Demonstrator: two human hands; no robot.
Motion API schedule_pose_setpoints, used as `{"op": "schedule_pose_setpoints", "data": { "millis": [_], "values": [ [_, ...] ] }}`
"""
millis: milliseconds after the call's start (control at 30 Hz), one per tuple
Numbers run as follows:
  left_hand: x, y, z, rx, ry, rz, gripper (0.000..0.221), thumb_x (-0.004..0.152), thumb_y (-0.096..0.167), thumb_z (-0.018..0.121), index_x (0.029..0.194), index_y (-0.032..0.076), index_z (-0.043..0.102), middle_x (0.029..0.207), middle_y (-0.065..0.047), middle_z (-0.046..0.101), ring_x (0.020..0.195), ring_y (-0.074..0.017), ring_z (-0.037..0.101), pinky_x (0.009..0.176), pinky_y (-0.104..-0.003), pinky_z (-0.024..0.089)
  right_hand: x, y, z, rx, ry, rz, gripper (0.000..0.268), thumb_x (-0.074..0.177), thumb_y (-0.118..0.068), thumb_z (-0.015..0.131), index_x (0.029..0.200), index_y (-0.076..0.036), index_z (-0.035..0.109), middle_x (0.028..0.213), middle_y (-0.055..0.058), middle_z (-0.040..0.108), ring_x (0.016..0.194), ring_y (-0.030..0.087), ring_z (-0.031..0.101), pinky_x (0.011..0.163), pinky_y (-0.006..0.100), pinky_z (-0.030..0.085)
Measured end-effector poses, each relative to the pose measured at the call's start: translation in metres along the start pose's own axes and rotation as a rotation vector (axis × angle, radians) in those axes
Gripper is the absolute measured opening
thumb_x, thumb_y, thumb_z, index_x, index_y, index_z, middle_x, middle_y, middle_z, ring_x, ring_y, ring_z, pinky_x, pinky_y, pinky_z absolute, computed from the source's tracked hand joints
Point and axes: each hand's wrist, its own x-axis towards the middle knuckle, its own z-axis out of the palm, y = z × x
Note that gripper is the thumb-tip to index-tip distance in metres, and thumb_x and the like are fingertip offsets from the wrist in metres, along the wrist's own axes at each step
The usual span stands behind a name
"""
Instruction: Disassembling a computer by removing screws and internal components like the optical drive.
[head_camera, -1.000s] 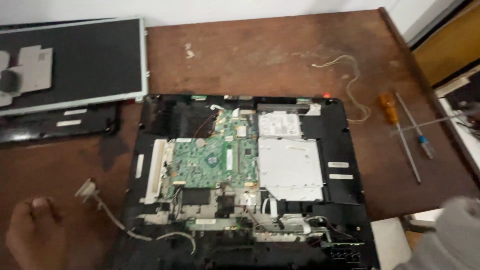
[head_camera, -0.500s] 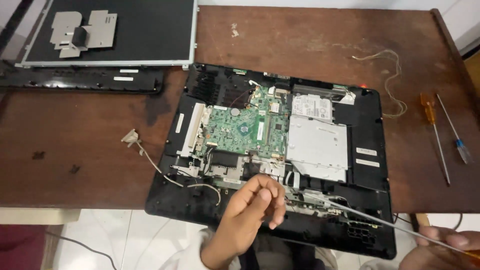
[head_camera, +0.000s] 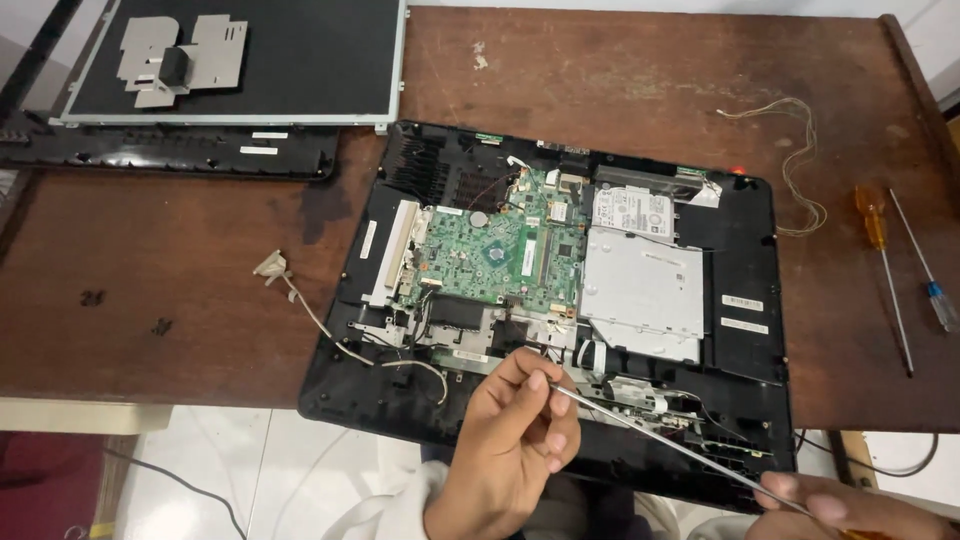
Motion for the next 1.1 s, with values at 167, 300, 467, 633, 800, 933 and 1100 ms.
{"op": "schedule_pose_setpoints", "data": {
  "millis": [167,300,467,633,800,933,1100],
  "values": [
    [0.000,0.000,0.002,0.013,0.002,0.005,0.010,0.108,0.006,0.052,0.107,-0.003,0.058,0.082,-0.016,0.060,0.054,-0.0178,0.053,0.041,-0.028,0.043,-0.001,-0.011,-0.028,0.032,-0.102,0.250,0.061,0.102,-0.040,0.052,0.154,-0.014,0.032,0.150,0.019,0.059,0.154,0.045,0.033,0.126,0.064,-0.007],
    [-0.001,0.001,0.004,0.016,0.051,-0.010,0.011,0.109,0.007,0.051,0.108,-0.003,0.056,0.082,-0.018,0.060,0.056,-0.0202,0.058,0.042,-0.030,0.051,-0.008,-0.009,0.042,-0.387,-0.172,-0.269,0.056,0.107,-0.015,0.057,0.154,0.008,0.039,0.164,0.027,0.040,0.153,0.042,0.026,0.122,0.063,0.016],
    [-0.001,0.004,0.006,0.057,0.073,-0.022,0.013,0.109,0.011,0.052,0.110,-0.001,0.056,0.084,-0.020,0.067,0.058,-0.0196,0.064,0.046,-0.032,0.056,0.006,0.015,0.012,-0.145,0.020,-0.267,0.055,0.101,-0.005,0.030,0.155,0.007,0.034,0.131,0.032,0.073,0.141,0.051,0.048,0.119,0.067,0.002],
    [0.000,0.004,0.011,0.087,0.099,0.096,0.013,0.108,0.007,0.051,0.105,-0.005,0.056,0.081,-0.026,0.068,0.056,-0.0257,0.061,0.043,-0.036,0.054,0.022,0.039,-0.011,-0.075,-0.250,-0.377,0.051,0.106,0.004,0.031,0.155,0.015,0.020,0.157,0.037,0.047,0.150,0.045,0.028,0.122,0.055,-0.002],
    [0.000,0.006,0.019,0.228,0.149,0.157,0.020,0.104,0.014,0.056,0.106,-0.006,0.056,0.082,-0.027,0.071,0.062,-0.0270,0.066,0.054,-0.038,0.064,0.042,0.071,0.049,-0.052,0.052,-0.646,0.048,0.101,-0.011,0.046,0.142,0.014,0.053,0.115,0.026,0.060,0.115,0.040,0.061,0.116,0.057,0.036],
    [0.003,0.007,0.019,0.277,0.218,0.202,0.026,0.095,0.013,0.067,0.107,-0.009,0.065,0.090,-0.031,0.073,0.073,-0.0320,0.071,0.064,-0.040,0.068,0.100,0.119,0.027,0.038,-0.022,-1.593,0.048,0.125,-0.046,0.026,0.166,-0.028,0.043,0.149,0.027,0.049,0.140,0.049,0.046,0.126,0.079,0.027],
    [0.005,0.005,0.018,0.270,0.165,0.195,0.020,0.092,0.009,0.070,0.103,-0.008,0.066,0.095,-0.036,0.074,0.073,-0.0347,0.073,0.065,-0.041,0.068,0.110,0.066,0.123,-0.394,0.144,-1.265,0.044,0.122,-0.027,0.043,0.154,0.002,0.036,0.140,0.033,0.045,0.122,0.047,0.052,0.096,0.052,0.043]
  ]
}}
